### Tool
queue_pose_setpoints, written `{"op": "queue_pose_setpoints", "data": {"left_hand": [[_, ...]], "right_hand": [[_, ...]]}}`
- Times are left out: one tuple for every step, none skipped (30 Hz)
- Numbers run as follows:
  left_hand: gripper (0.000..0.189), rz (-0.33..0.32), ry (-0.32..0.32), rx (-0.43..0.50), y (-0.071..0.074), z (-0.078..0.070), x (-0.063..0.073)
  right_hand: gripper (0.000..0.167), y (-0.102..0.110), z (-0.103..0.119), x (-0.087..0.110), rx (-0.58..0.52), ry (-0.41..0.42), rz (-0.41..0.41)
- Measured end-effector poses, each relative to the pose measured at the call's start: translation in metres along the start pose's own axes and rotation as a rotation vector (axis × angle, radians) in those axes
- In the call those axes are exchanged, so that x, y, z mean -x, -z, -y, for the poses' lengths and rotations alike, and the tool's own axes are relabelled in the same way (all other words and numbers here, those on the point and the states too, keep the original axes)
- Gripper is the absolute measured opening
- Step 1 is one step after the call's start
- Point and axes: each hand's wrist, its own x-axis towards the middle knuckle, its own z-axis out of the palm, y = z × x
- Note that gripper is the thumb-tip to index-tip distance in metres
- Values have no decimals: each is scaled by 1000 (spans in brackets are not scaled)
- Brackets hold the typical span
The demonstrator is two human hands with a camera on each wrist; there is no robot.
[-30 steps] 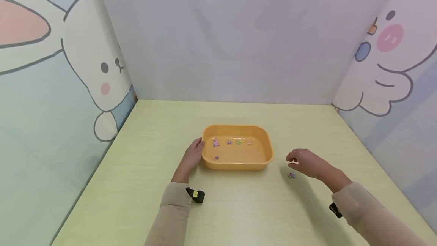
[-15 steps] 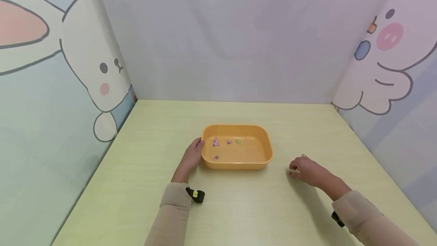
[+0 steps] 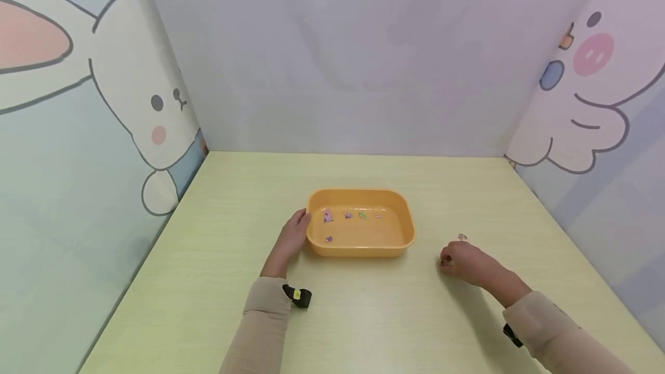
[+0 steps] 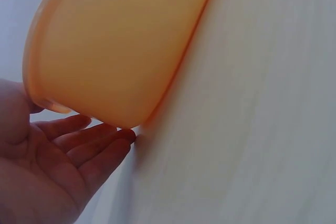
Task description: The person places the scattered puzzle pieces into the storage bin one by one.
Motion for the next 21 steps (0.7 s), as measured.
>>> {"op": "queue_pose_setpoints", "data": {"left_hand": [[53,-1,0,1,0,0,0],[53,-1,0,1,0,0,0],[53,0,0,1,0,0,0],[53,0,0,0,0,0,0],[54,0,1,-1,0,0,0],[54,1,0,-1,0,0,-1],[54,1,1,-1,0,0,-1],[54,2,1,-1,0,1,-1],[54,1,0,-2,0,1,-1],[54,0,-1,-2,0,1,-1],[53,-1,-1,-2,0,1,-1],[53,-2,-2,-2,0,1,-1],[53,-4,-2,-3,0,0,-1],[53,-5,-3,-3,0,0,-1],[53,-6,-6,-3,-1,1,-1],[52,-7,-7,-2,-1,0,-1],[52,-8,-9,-3,-1,1,-1],[52,-9,-8,-2,-1,1,-1],[52,-9,-7,-1,-1,1,-1],[52,-8,-9,0,-1,1,-1],[52,-9,-6,0,-1,2,-1]], "right_hand": [[11,0,0,0,1,-5,-1],[11,0,0,-1,3,-11,-1],[11,0,1,-2,2,-15,-3],[11,-1,1,-2,2,-21,-3],[10,-1,1,-2,2,-24,-4],[11,-1,2,-3,4,-26,-7],[11,-1,2,-3,6,-25,-10],[11,-1,2,-3,6,-24,-14],[11,-1,3,-3,6,-22,-19],[12,-1,3,-3,8,-19,-22],[12,-1,3,-3,9,-15,-25],[12,-1,3,-3,8,-13,-27],[12,0,3,-3,5,-14,-24],[11,0,3,-3,0,-17,-20],[11,0,3,-3,-5,-19,-16],[10,1,3,-3,-5,-22,-8],[9,2,3,-3,-9,-29,-1],[8,3,3,-4,-9,-35,7],[7,4,4,-4,-9,-46,16],[6,6,4,-4,-5,-52,22],[6,8,4,-5,1,-54,27]]}}
